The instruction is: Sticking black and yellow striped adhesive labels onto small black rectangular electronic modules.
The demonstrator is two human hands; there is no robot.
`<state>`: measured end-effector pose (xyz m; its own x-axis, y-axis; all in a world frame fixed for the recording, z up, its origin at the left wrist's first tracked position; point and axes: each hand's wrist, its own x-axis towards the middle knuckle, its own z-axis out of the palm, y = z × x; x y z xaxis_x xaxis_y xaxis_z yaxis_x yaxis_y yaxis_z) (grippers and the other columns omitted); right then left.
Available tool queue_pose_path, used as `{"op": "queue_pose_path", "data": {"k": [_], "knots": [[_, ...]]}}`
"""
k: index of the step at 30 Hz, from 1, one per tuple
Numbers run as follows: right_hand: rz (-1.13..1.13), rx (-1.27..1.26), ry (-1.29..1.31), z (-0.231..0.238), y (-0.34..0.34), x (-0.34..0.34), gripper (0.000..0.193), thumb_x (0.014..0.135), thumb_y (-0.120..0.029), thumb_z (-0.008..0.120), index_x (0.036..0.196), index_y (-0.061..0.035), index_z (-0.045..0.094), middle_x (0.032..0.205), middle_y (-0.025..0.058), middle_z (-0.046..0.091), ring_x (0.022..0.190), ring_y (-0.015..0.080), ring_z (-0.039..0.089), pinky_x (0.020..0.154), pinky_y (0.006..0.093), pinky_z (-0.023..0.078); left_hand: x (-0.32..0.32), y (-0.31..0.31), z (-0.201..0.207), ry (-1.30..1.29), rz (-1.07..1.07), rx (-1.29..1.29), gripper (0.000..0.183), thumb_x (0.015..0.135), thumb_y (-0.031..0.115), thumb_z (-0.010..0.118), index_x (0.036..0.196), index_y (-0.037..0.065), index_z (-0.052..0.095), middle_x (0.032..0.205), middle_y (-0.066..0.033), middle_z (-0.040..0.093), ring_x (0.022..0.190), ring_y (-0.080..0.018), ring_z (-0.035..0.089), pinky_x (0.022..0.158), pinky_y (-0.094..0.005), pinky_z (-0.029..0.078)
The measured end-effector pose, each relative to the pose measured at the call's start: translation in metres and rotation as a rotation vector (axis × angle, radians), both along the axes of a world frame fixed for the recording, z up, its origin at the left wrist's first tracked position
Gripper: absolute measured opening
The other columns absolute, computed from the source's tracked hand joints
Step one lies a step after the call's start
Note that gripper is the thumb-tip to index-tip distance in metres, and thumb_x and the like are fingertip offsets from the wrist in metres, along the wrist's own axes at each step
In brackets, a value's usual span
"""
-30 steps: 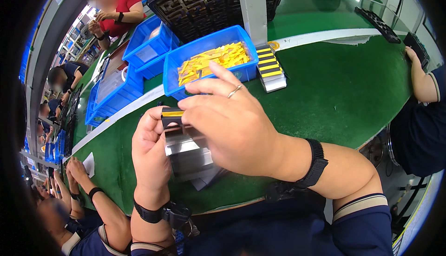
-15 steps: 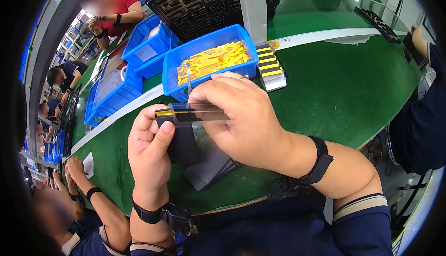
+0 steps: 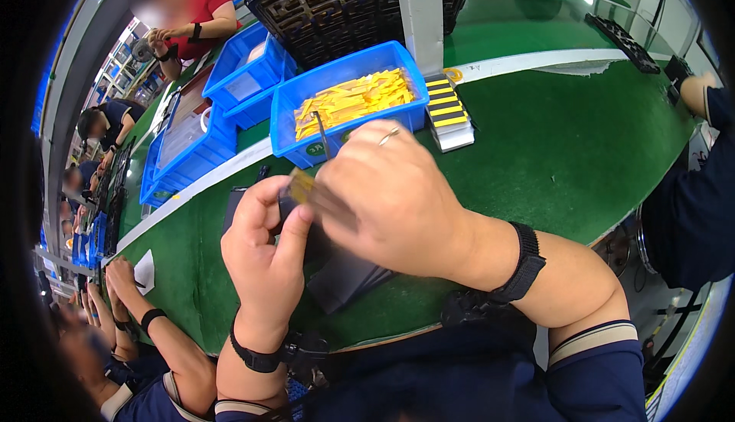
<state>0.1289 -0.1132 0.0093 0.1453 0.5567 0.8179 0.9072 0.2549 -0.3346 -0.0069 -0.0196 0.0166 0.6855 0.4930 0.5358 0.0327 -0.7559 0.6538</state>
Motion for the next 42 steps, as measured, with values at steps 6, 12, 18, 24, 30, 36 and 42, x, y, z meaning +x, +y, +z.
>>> {"op": "queue_pose_path", "data": {"k": [6, 12, 18, 24, 30, 36, 42], "knots": [[-0.451, -0.029, -0.222, -0.016, 0.013, 0.061, 0.022, 0.064, -0.004, 0.065, 0.084, -0.0006, 0.06, 0.075, 0.0117, 0.056, 0.073, 0.0304, 0.054, 0.069, 0.0361, 0.044, 0.007, 0.03, -0.019, -0.229, -0.163, -0.896, 0.011, 0.088, 0.003, 0.052, 0.096, -0.001, 0.058, 0.083, -0.0023, 0.063, 0.071, -0.0042, 0.055, 0.064, -0.0183, 0.044], [-0.149, -0.264, 0.552, -0.007, 0.005, 0.043, 0.047, 0.074, -0.002, 0.064, 0.119, -0.0004, 0.051, 0.07, 0.0064, 0.057, 0.063, 0.0166, 0.055, 0.062, 0.0276, 0.045, 0.004, 0.031, -0.02, -0.206, -0.202, -0.898, 0.013, 0.088, 0.005, 0.047, 0.09, 0.0, 0.059, 0.079, 0.0002, 0.06, 0.068, -0.0032, 0.052, 0.062, -0.0171, 0.041], [0.041, -0.144, 0.521, 0.008, -0.004, 0.021, 0.043, 0.078, 0.001, 0.063, 0.12, -0.004, 0.055, 0.077, 0.0011, 0.06, 0.066, 0.0043, 0.053, 0.061, 0.0198, 0.043, 0.002, 0.02, -0.013, -0.158, -0.227, -0.698, 0.013, 0.088, 0.006, 0.047, 0.09, -0.002, 0.058, 0.082, -0.0022, 0.059, 0.072, -0.0057, 0.053, 0.067, -0.0187, 0.041], [0.058, -0.006, 0.559, -0.002, 0.002, 0.023, 0.018, 0.079, -0.007, 0.065, 0.094, 0.0014, 0.067, 0.076, 0.0079, 0.063, 0.063, 0.0092, 0.057, 0.058, 0.0231, 0.047, 0.005, 0.015, -0.014, -0.133, -0.215, -0.575, 0.013, 0.088, 0.008, 0.048, 0.092, -0.001, 0.057, 0.085, -0.0036, 0.059, 0.076, -0.007, 0.052, 0.07, -0.0194, 0.041], [0.23, -0.146, 1.004, 0.005, 0.0, 0.016, 0.017, 0.084, -0.01, 0.062, 0.095, 0.0025, 0.067, 0.077, 0.0047, 0.065, 0.065, 0.0082, 0.057, 0.06, 0.0215, 0.048, 0.004, 0.019, -0.019, -0.136, -0.226, -0.652, 0.014, 0.09, 0.01, 0.049, 0.093, -0.001, 0.057, 0.084, -0.0033, 0.059, 0.074, -0.0066, 0.053, 0.069, -0.019, 0.041], [0.202, -0.169, 1.04, 0.001, 0.001, 0.013, 0.018, 0.087, -0.012, 0.059, 0.094, 0.0029, 0.066, 0.075, 0.0032, 0.064, 0.065, 0.0071, 0.056, 0.06, 0.0204, 0.047, 0.006, 0.018, -0.022, -0.127, -0.233, -0.705, 0.014, 0.09, 0.011, 0.048, 0.093, -0.001, 0.056, 0.083, -0.0033, 0.059, 0.072, -0.0065, 0.053, 0.066, -0.0185, 0.042], [0.128, -0.165, 0.847, -0.003, 0.001, 0.011, 0.014, 0.089, -0.009, 0.055, 0.094, 0.0014, 0.063, 0.079, 0.0013, 0.061, 0.068, 0.0046, 0.053, 0.062, 0.0187, 0.045, 0.007, 0.018, -0.021, -0.122, -0.237, -0.714, 0.013, 0.091, 0.005, 0.048, 0.095, -0.001, 0.058, 0.082, -0.0004, 0.059, 0.072, -0.0035, 0.05, 0.066, -0.0176, 0.04]]}}
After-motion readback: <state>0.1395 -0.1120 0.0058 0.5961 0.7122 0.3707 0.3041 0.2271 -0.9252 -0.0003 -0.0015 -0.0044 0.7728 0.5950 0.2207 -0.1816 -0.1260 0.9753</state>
